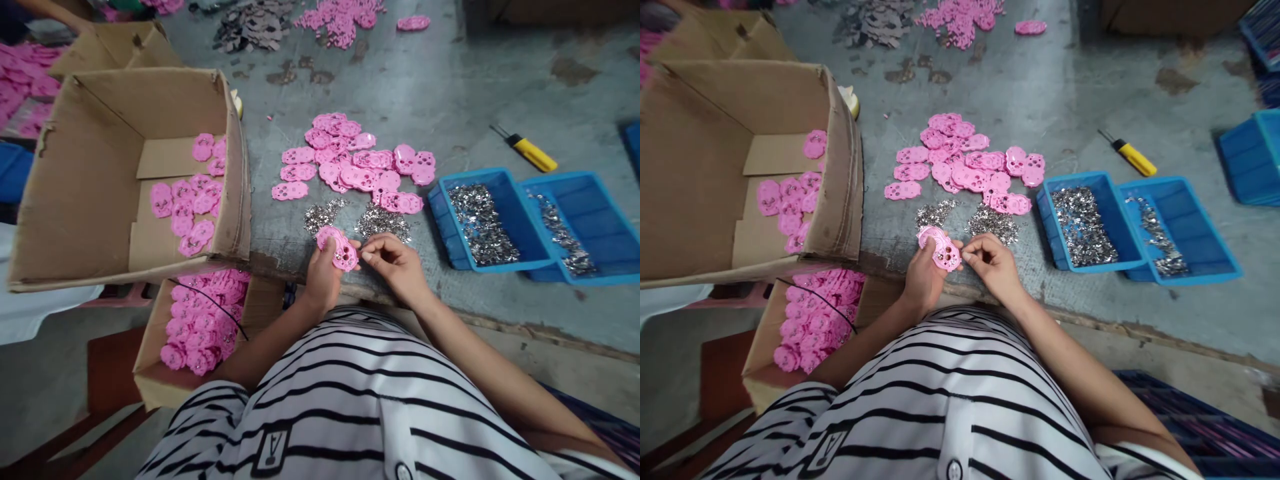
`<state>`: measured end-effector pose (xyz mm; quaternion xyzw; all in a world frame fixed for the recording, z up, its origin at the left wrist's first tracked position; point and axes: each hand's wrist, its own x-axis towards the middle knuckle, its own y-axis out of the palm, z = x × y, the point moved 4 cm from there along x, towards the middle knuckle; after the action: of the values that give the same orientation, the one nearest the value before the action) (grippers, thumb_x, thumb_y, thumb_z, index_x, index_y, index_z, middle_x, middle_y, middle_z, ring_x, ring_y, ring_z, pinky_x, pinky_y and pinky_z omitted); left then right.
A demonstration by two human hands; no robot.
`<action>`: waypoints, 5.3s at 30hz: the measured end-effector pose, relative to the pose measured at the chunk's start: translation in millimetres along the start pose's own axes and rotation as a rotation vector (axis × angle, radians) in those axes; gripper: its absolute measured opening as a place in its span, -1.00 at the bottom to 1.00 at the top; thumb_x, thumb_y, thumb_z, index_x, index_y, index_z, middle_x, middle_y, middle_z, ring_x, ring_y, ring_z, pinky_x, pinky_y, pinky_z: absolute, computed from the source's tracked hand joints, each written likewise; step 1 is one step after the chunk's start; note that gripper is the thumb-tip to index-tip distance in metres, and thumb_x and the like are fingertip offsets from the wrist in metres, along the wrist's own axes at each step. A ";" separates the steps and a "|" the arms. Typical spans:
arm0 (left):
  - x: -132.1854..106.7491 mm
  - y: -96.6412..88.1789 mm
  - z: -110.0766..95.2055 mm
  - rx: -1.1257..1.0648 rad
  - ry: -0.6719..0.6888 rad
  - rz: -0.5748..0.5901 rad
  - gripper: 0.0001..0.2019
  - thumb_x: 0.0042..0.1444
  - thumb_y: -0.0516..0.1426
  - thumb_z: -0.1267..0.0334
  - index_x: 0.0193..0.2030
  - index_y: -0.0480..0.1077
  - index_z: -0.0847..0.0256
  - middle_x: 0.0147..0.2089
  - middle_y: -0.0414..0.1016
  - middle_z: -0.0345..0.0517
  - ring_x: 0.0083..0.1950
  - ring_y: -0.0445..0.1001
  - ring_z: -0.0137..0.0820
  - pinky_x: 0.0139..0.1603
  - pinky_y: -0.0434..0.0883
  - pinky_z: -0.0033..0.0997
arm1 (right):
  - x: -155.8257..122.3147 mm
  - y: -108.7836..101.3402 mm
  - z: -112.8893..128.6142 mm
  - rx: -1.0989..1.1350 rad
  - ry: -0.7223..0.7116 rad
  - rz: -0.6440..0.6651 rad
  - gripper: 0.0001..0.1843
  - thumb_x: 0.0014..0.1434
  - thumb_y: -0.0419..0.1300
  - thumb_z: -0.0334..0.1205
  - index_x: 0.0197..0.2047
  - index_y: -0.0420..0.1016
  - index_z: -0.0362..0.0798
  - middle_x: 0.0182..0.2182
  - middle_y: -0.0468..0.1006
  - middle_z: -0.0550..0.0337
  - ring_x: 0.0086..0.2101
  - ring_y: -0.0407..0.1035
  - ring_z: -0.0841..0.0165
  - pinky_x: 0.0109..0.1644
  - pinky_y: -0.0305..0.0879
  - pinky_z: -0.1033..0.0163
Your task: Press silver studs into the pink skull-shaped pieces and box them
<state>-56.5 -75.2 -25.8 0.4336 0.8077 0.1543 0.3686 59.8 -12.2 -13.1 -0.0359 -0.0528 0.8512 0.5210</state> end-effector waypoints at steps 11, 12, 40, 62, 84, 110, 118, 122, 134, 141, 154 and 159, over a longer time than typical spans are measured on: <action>6.5 -1.7 1.8 0.056 0.077 0.020 -0.60 0.07 0.22 -0.05 -0.10 0.34 0.20 -0.27 0.56 -0.07 -0.03 0.55 -0.22 -0.08 0.45 -0.29 | -5.3 -6.4 1.9 -0.249 -0.207 0.005 -0.90 0.13 0.24 -0.16 -0.40 0.52 0.06 -0.34 0.50 0.15 -0.31 0.36 0.28 -0.23 0.30 0.13; 8.9 -2.1 3.1 0.062 0.095 0.029 -0.61 0.08 0.22 -0.05 -0.10 0.34 0.19 -0.27 0.56 -0.09 -0.03 0.54 -0.23 -0.05 0.44 -0.29 | -5.9 -5.7 3.0 -0.279 -0.240 0.023 -0.91 0.14 0.22 -0.18 -0.39 0.52 0.07 -0.33 0.50 0.15 -0.30 0.37 0.27 -0.20 0.31 0.12; 43.5 -0.3 -17.9 0.347 0.238 0.151 -0.63 -0.06 0.28 0.15 -0.15 0.26 0.16 -0.25 0.53 -0.16 -0.23 0.58 -0.35 -0.08 0.49 -0.28 | -10.4 -95.3 8.4 -0.573 -0.293 -0.451 -0.89 0.17 0.13 -0.19 -0.30 0.48 0.04 -0.32 0.56 0.14 -0.35 0.41 0.30 -0.23 0.35 0.15; 2.7 -4.5 -1.6 0.339 -0.071 0.193 -0.55 -0.17 0.32 0.16 -0.16 0.29 0.24 -0.32 0.56 -0.11 -0.38 0.57 -0.33 -0.41 0.48 -0.39 | 16.6 -143.3 10.0 -0.502 0.236 -0.416 -0.84 0.00 0.27 -0.19 -0.50 0.38 -0.02 -0.60 0.38 0.23 -0.57 0.22 0.39 -0.48 0.10 0.27; 0.9 22.4 5.3 0.460 0.112 0.067 -0.69 -0.18 0.24 0.33 -0.27 0.27 0.21 -0.41 0.45 -0.25 -0.51 0.45 -0.49 -0.55 0.36 -0.53 | 0.9 -22.8 12.1 -0.039 0.136 0.173 -0.79 0.02 0.25 -0.11 -0.28 0.46 -0.02 -0.47 0.53 0.24 -0.41 0.38 0.37 -0.27 0.29 0.24; 2.3 19.5 7.9 0.164 -0.043 0.097 -0.36 0.06 0.00 -0.39 -0.15 0.34 0.23 -0.23 0.56 0.04 -0.10 0.56 -0.18 -0.29 0.52 -0.32 | -1.7 -11.6 17.1 -0.126 0.031 0.028 -0.73 0.06 0.27 -0.10 -0.60 0.44 0.00 -0.30 0.48 0.06 0.01 0.32 0.15 0.05 0.27 0.04; 0.2 21.6 8.2 0.128 -0.036 0.132 -0.26 0.12 -0.14 -0.42 -0.05 0.41 0.26 -0.19 0.57 0.09 -0.04 0.55 -0.17 -0.16 0.52 -0.27 | -3.4 -11.2 12.2 -0.162 0.043 -0.003 -0.80 0.05 0.26 -0.19 -0.56 0.47 -0.03 -0.08 0.44 0.02 0.06 0.30 0.16 0.09 0.26 0.05; 0.2 20.6 5.9 0.143 -0.013 0.114 -0.26 0.09 -0.10 -0.43 -0.02 0.40 0.24 -0.22 0.56 0.06 -0.07 0.54 -0.16 -0.24 0.52 -0.29 | -1.1 -14.2 18.8 -0.220 -0.018 0.021 -0.82 0.06 0.25 -0.21 -0.55 0.49 -0.03 -0.09 0.44 0.02 0.05 0.30 0.16 0.08 0.28 0.03; -1.8 23.5 7.3 0.166 -0.072 0.173 -0.21 0.03 -0.08 -0.47 0.02 0.38 0.23 -0.23 0.55 0.01 -0.17 0.56 -0.20 -0.34 0.53 -0.32 | 2.5 -13.9 23.8 -0.317 -0.039 0.188 -0.82 0.07 0.20 -0.25 -0.55 0.46 -0.03 -0.09 0.44 0.05 -0.06 0.38 0.18 0.05 0.31 0.02; -1.6 22.6 11.6 0.140 -0.129 0.209 -0.24 0.07 -0.10 -0.45 0.04 0.35 0.21 -0.23 0.55 0.01 -0.18 0.56 -0.21 -0.33 0.54 -0.32 | -3.3 -11.7 25.0 -0.422 -0.132 0.208 -0.87 0.09 0.15 -0.34 -0.48 0.42 -0.02 -0.05 0.42 0.02 -0.03 0.36 0.20 0.06 0.31 0.02; -8.7 22.7 8.4 0.191 -0.177 0.373 -0.49 -0.01 0.20 -0.14 -0.12 0.19 0.20 -0.36 0.53 -0.11 -0.43 0.55 -0.29 -0.54 0.41 -0.43 | 33.4 -127.7 37.3 -0.832 0.003 -0.480 -0.92 0.09 0.24 -0.36 -0.28 0.48 -0.07 -0.07 0.47 -0.07 -0.19 0.34 0.28 -0.11 0.25 0.15; -11.8 22.5 7.3 0.299 -0.143 0.345 -0.54 -0.17 0.18 0.35 -0.08 0.14 0.19 -0.37 0.50 -0.26 -0.51 0.50 -0.40 -0.55 0.41 -0.44 | 42.4 -145.1 18.0 -1.342 0.526 -0.029 -0.72 0.22 0.18 -0.28 -0.07 0.56 -0.26 -0.06 0.50 -0.31 -0.12 0.38 0.11 -0.21 0.13 0.14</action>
<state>-33.8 -72.4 -12.5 0.6246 0.7074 0.0627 0.3249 166.6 90.2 23.0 -0.5512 -0.4375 0.5917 0.3933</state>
